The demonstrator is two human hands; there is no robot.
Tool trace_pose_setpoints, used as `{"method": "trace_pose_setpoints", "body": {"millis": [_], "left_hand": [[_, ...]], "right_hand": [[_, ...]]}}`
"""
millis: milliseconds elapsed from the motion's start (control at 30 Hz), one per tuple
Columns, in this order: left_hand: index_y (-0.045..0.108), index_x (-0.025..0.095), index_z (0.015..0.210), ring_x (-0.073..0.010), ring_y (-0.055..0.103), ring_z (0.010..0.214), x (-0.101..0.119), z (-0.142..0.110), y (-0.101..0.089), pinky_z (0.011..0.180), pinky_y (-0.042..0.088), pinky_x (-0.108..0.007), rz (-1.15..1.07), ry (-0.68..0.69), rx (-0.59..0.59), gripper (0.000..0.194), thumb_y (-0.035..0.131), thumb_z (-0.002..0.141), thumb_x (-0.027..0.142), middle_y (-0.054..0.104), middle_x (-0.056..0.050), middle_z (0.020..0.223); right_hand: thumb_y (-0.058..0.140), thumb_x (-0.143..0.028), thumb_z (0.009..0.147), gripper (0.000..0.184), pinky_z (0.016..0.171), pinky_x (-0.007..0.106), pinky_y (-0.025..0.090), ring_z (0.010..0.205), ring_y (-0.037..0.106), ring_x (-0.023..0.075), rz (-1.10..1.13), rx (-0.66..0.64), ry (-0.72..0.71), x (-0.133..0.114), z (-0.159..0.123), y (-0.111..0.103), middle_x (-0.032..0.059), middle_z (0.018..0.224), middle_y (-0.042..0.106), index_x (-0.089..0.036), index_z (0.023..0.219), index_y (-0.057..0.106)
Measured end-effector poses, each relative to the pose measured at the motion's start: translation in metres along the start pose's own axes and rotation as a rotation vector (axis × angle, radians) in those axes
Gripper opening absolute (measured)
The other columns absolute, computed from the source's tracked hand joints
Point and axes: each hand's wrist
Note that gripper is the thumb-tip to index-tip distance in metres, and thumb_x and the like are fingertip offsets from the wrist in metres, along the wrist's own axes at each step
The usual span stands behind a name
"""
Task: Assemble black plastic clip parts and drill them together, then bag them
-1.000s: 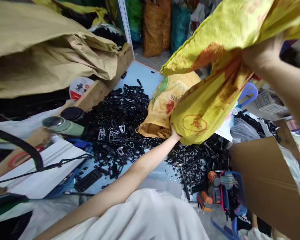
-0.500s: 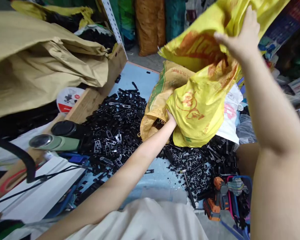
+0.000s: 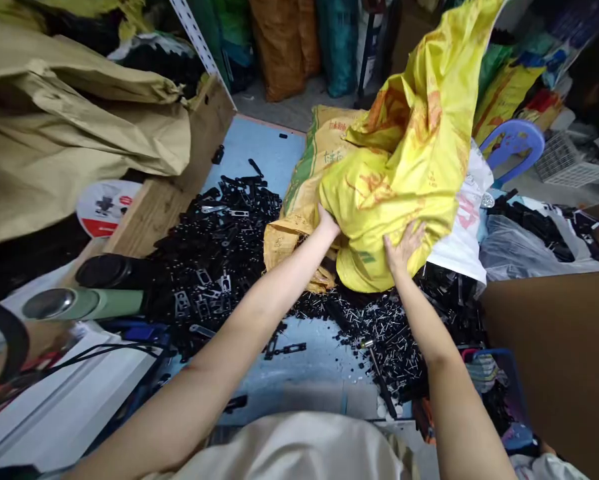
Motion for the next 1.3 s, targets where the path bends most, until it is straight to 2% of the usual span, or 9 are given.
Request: {"method": "trace_pose_setpoints", "body": {"millis": [233, 467, 633, 733, 833, 967, 1100, 1200, 1300], "left_hand": [[-0.008, 0.016, 0.142, -0.0272, 0.035, 0.13, 0.002, -0.008, -0.033, 0.1, 0.032, -0.051, -0.13, -0.049, -0.086, 0.082, 0.011, 0.082, 0.069, 0.022, -0.015, 0.147], [0.012, 0.02, 0.143, -0.0346, -0.007, 0.138, -0.081, -0.07, 0.0, 0.111, 0.003, -0.051, 0.946, 0.408, -0.049, 0.103, 0.05, 0.065, 0.075, -0.002, -0.012, 0.152], [0.021, 0.014, 0.14, -0.0362, 0.01, 0.137, -0.063, -0.029, -0.002, 0.11, 0.006, -0.05, 1.236, 0.312, -0.027, 0.087, 0.046, 0.075, 0.067, 0.016, -0.017, 0.149], [0.027, 0.01, 0.136, -0.0357, 0.021, 0.134, -0.035, -0.002, -0.007, 0.109, 0.013, -0.05, 1.246, 0.229, 0.073, 0.076, 0.045, 0.08, 0.057, 0.024, -0.02, 0.145], [0.03, 0.005, 0.133, -0.036, 0.026, 0.132, -0.015, 0.006, -0.011, 0.107, 0.02, -0.05, 1.256, 0.176, 0.108, 0.074, 0.052, 0.079, 0.05, 0.029, -0.025, 0.141], [0.035, 0.006, 0.128, -0.0336, 0.029, 0.131, -0.013, -0.016, -0.022, 0.105, 0.027, -0.046, 1.266, 0.244, 0.047, 0.066, 0.054, 0.079, 0.046, 0.033, -0.024, 0.138], [0.032, 0.008, 0.131, -0.0292, 0.023, 0.135, -0.037, -0.073, -0.045, 0.108, 0.023, -0.044, 1.234, 0.364, 0.09, 0.059, 0.047, 0.085, 0.041, 0.029, -0.021, 0.142], [0.032, 0.009, 0.132, -0.025, 0.016, 0.138, -0.075, -0.139, -0.059, 0.112, 0.016, -0.043, 1.23, 0.47, 0.143, 0.051, 0.037, 0.089, 0.035, 0.028, -0.019, 0.144], [0.036, 0.011, 0.132, -0.0229, 0.021, 0.136, -0.128, -0.219, -0.07, 0.112, 0.018, -0.042, 1.311, 0.423, -0.087, 0.046, 0.033, 0.089, 0.029, 0.033, -0.017, 0.142]], "right_hand": [[0.023, -0.066, 0.083, 0.077, 0.096, 0.071, 0.004, 0.136, -0.001, 0.0392, -0.094, -0.01, 0.104, -0.035, 0.123, 0.035, 0.014, 0.149, 0.007, -0.022, 0.145, 0.011], [0.019, -0.066, 0.084, 0.078, 0.094, 0.072, 0.006, 0.135, 0.007, 0.0391, -0.156, -0.153, -0.148, -0.002, 0.186, 0.088, 0.0198, 0.148, 0.012, -0.014, 0.143, 0.016], [0.024, -0.064, 0.086, 0.075, 0.1, 0.063, 0.014, 0.133, 0.02, 0.033, 0.034, -0.305, -0.298, 0.022, 0.206, 0.072, 0.0172, 0.146, 0.02, -0.009, 0.136, 0.031], [0.031, -0.059, 0.087, 0.066, 0.105, 0.054, 0.019, 0.133, 0.023, 0.0281, 0.118, -0.188, -0.311, 0.011, 0.15, 0.028, 0.0148, 0.144, 0.026, -0.012, 0.133, 0.035], [0.033, -0.047, 0.089, 0.054, 0.107, 0.052, 0.021, 0.135, 0.021, 0.0258, 0.087, -0.162, -0.29, 0.004, 0.024, -0.015, 0.0144, 0.142, 0.03, -0.016, 0.133, 0.034], [0.041, -0.033, 0.084, 0.034, 0.097, 0.047, 0.039, 0.12, 0.046, 0.0274, -0.112, -0.823, -0.171, 0.026, -0.179, -0.058, 0.014, 0.121, 0.053, -0.02, 0.114, 0.051], [0.059, -0.022, 0.065, 0.021, 0.06, 0.039, 0.052, 0.073, 0.066, 0.0293, -0.194, -1.045, -0.049, 0.056, -0.317, -0.091, 0.0056, 0.083, 0.061, -0.026, 0.085, 0.057], [0.06, -0.015, 0.06, 0.024, 0.057, 0.036, 0.049, 0.072, 0.066, 0.03, -0.243, -1.115, 0.008, 0.072, -0.361, -0.098, 0.0028, 0.081, 0.059, -0.027, 0.08, 0.055], [0.055, -0.011, 0.063, 0.026, 0.061, 0.033, 0.048, 0.079, 0.066, 0.0266, -0.259, -1.133, 0.017, 0.085, -0.375, -0.092, 0.0035, 0.086, 0.06, -0.027, 0.084, 0.053]]}}
Point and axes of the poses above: each hand's wrist, its own z-axis towards the middle knuckle, its own y-axis out of the palm, x = y × z
